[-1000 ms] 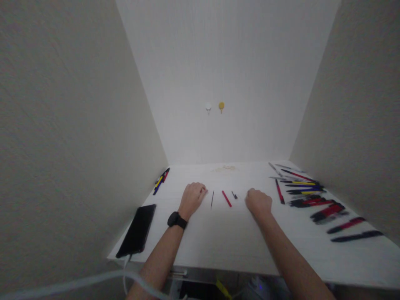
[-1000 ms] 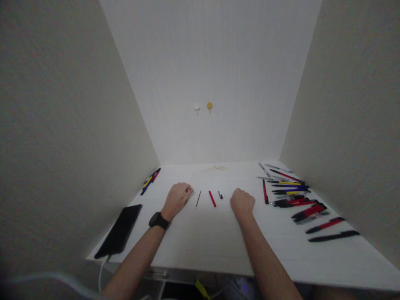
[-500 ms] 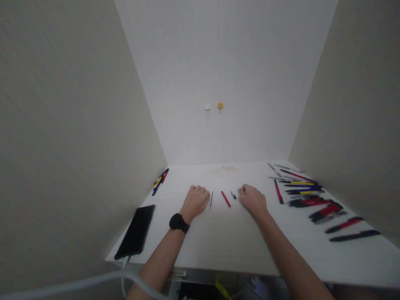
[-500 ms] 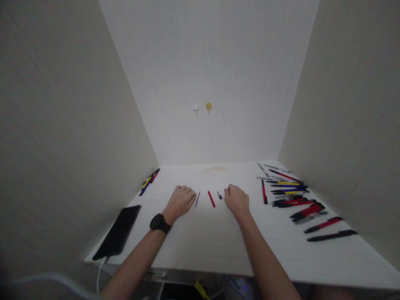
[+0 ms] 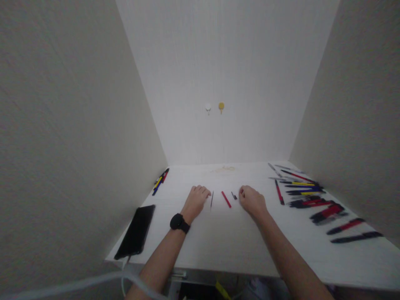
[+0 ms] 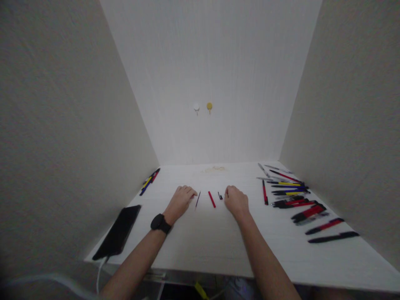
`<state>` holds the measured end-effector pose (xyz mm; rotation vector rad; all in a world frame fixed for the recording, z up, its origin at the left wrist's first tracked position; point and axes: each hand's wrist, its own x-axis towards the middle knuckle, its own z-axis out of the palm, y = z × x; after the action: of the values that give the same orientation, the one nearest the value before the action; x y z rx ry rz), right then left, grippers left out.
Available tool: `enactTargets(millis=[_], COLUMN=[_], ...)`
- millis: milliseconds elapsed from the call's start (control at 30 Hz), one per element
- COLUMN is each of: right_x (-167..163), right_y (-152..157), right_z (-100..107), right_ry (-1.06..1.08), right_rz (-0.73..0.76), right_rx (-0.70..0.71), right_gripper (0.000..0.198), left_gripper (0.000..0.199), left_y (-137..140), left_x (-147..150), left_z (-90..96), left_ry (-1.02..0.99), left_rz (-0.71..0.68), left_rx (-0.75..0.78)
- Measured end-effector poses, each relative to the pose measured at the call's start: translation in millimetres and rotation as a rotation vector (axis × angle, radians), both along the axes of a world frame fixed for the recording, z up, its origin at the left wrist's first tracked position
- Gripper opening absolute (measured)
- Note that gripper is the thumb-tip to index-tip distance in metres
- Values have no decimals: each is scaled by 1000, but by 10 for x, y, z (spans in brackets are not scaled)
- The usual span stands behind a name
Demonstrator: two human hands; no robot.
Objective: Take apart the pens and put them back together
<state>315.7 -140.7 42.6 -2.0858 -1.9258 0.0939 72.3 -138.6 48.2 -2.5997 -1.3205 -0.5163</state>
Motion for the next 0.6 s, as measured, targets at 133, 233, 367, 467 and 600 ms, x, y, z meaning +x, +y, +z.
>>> enactTargets(millis=[133, 233, 367, 467, 600], right_x=[-4, -12, -23, -21, -17], right_y=[7, 10, 6, -5, -21], right_z=[-3, -4, -23, -30, 7], right_ry=[-90, -153, -192, -209, -183], right_rz=[23, 32, 48, 47, 9], right_rx=[17, 21, 25, 32, 41], right_gripper=[23, 25, 23, 21, 26], left_gripper=[19, 19, 22, 21, 18], left_y=[-17, -35, -39, -29, -26], left_x=[12, 24, 21, 14, 28], left_z=[33, 48, 46, 45, 51], left_ry=[-121, -200, -260, -288, -333], left_rz=[-2, 2, 11, 42, 60], left_rx=[16, 26, 32, 31, 32])
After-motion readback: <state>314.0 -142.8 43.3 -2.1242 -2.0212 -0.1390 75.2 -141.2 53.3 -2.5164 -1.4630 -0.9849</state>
